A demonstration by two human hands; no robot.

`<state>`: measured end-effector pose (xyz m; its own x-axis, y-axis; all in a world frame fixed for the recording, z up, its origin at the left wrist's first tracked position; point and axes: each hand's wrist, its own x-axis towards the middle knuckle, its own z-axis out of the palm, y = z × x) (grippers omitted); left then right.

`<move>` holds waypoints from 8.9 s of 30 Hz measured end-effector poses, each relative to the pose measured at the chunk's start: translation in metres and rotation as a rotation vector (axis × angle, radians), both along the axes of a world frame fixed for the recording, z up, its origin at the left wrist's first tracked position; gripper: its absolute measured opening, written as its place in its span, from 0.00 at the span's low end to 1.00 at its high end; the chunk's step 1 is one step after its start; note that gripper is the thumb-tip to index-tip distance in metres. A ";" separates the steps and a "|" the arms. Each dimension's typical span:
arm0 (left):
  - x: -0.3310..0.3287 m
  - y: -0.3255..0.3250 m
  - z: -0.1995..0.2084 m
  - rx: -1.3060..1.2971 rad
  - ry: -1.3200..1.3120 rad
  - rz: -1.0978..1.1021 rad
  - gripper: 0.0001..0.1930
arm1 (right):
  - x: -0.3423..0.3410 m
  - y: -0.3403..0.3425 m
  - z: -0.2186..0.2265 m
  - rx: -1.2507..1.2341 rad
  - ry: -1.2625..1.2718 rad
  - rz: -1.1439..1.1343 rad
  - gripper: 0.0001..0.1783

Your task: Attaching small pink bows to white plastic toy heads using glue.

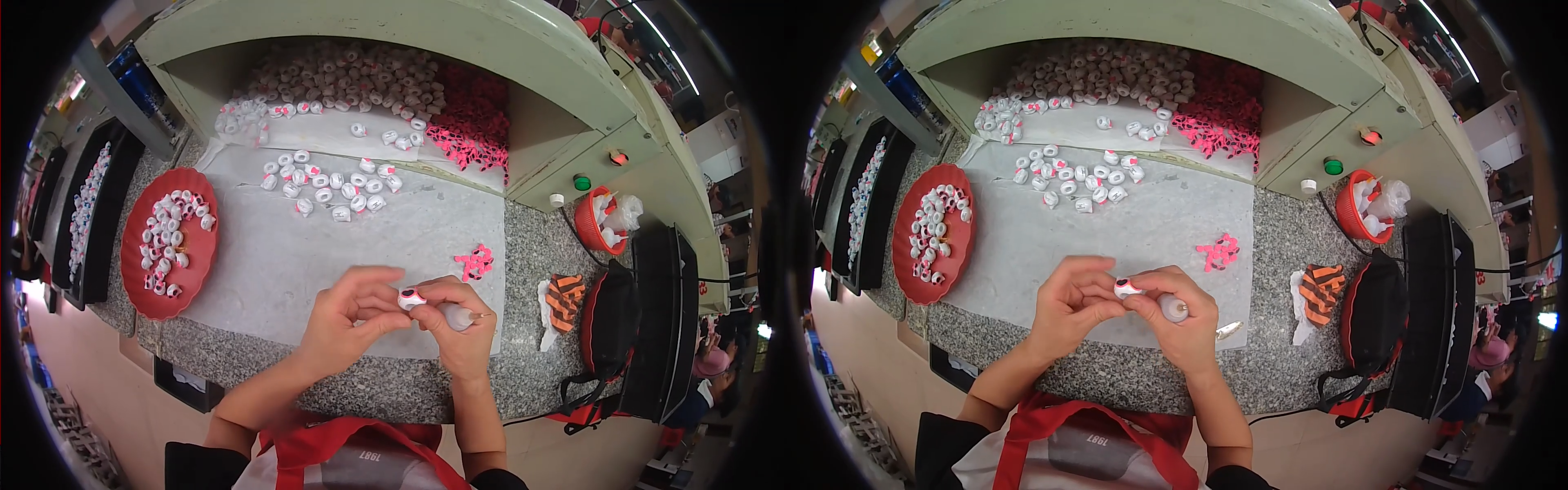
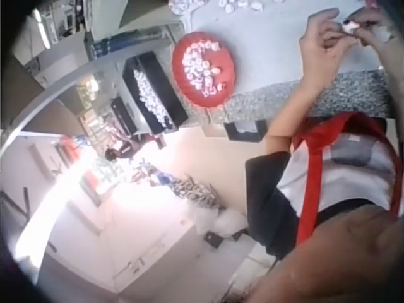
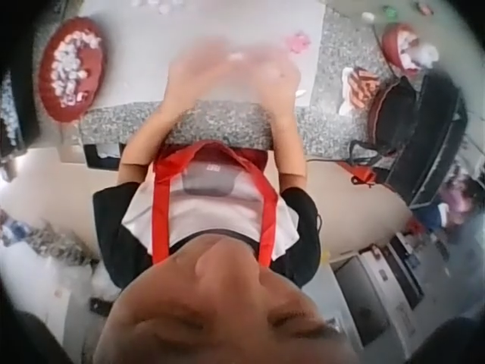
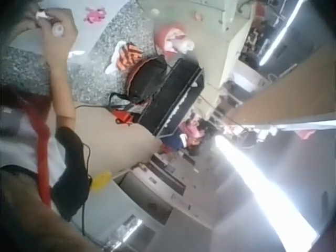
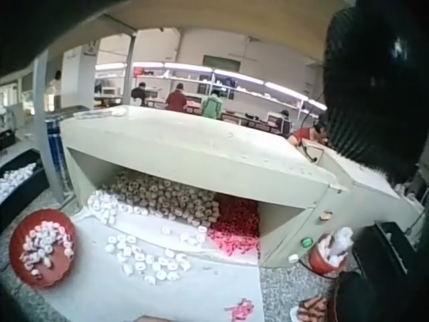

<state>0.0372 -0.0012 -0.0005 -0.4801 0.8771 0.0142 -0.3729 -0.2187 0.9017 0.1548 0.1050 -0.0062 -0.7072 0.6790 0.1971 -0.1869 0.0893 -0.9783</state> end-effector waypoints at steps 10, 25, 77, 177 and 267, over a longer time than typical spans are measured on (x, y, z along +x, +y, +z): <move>0.002 -0.003 0.004 -0.104 0.317 0.037 0.13 | -0.003 -0.002 0.003 -0.367 0.018 0.056 0.08; -0.019 -0.024 -0.004 -0.235 0.353 0.138 0.10 | -0.019 -0.021 -0.012 -0.453 -0.157 0.058 0.06; -0.002 0.001 0.007 0.001 0.483 0.234 0.17 | 0.023 -0.035 0.024 0.491 -0.100 -0.391 0.15; 0.005 0.010 -0.016 -0.068 0.148 0.118 0.16 | 0.002 0.001 0.018 0.049 -0.196 -0.009 0.06; -0.061 -0.049 -0.014 -0.465 0.569 0.452 0.11 | -0.021 -0.023 -0.007 -0.349 -0.337 0.076 0.07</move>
